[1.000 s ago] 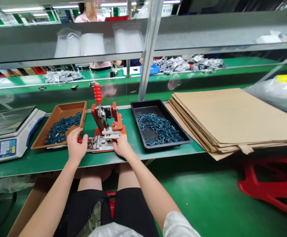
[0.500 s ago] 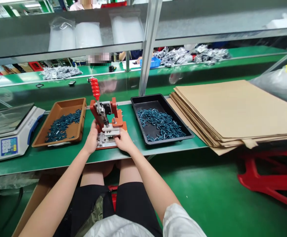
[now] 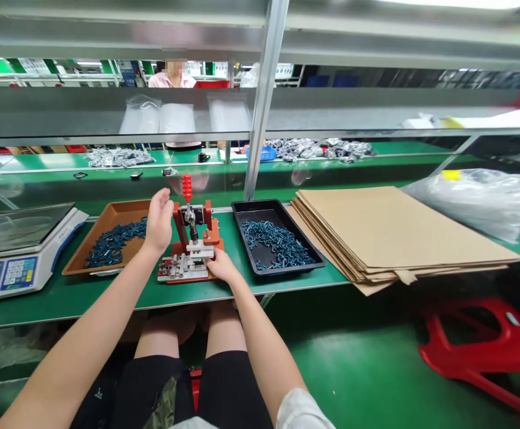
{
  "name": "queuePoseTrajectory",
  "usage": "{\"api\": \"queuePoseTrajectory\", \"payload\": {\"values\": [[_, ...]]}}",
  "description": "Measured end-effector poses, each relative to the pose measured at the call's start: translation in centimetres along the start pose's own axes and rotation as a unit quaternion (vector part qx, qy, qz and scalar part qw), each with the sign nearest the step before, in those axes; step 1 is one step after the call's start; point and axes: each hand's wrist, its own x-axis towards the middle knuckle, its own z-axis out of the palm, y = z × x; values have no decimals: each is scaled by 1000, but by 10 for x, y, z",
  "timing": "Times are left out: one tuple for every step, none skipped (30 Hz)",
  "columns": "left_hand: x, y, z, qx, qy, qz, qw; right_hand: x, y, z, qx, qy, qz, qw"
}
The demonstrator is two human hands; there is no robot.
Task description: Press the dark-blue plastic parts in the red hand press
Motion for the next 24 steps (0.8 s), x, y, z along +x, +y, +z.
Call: {"api": "queuePoseTrajectory", "payload": {"values": [[13,16,7,-36,-18,17,999,0,0,0,2,-4,1,1000],[24,32,14,-69,-38,29,996,1,0,0,2,-7,2,1000],[30,47,20,-94,-59,38,993,1,0,0,2,-9,2,1000],[31,60,26,-104,-78,46,990,1,0,-1,2,-10,1,1000],[28,72,30,-97,-93,56,989,1,-1,-1,2,-10,-2,1000],[19,82,34,-74,-100,70,990,1,-3,-2,1,-11,-5,1000],[6,88,36,-37,-98,90,990,0,-4,-3,0,-13,-9,1000],[-9,92,37,6,-88,120,989,-1,-6,-3,0,-17,-14,1000],[-26,93,36,50,-74,157,984,-2,-9,-4,0,-23,-19,1000],[-41,92,35,87,-59,198,974,-3,-11,-5,-1,-28,-23,999],[-54,89,33,115,-47,236,964,-4,-13,-6,-2,-33,-27,999],[-63,85,31,136,-40,266,953,-5,-15,-7,-3,-35,-29,999],[-68,81,30,152,-37,287,945,-5,-16,-8,-6,-36,-30,999],[-68,76,29,166,-37,299,939,-5,-17,-9,-11,-35,-28,999],[-64,71,30,180,-40,304,934,-4,-17,-9,-17,-34,-25,999],[-55,67,31,195,-44,306,931,-4,-17,-9,-22,-34,-20,999],[-42,62,34,207,-49,304,929,-3,-16,-8,-25,-34,-15,999],[-26,58,37,215,-52,300,928,-2,-14,-8,-25,-33,-11,999],[-9,54,41,216,-55,292,930,-1,-12,-7,-24,-29,-7,999],[8,51,44,213,-60,282,933,-1,-10,-6,-24,-24,-5,999],[24,49,48,205,-65,273,938,-1,-7,-5,-25,-18,-3,1000],[37,47,49,197,-72,265,941,-2,-5,-4,-27,-10,-4,1000],[45,47,50,189,-78,259,944,-3,-4,-3,-27,0,-11,1000],[47,46,48,182,-83,254,946,-4,-2,-2,-24,11,-24,999]]}}
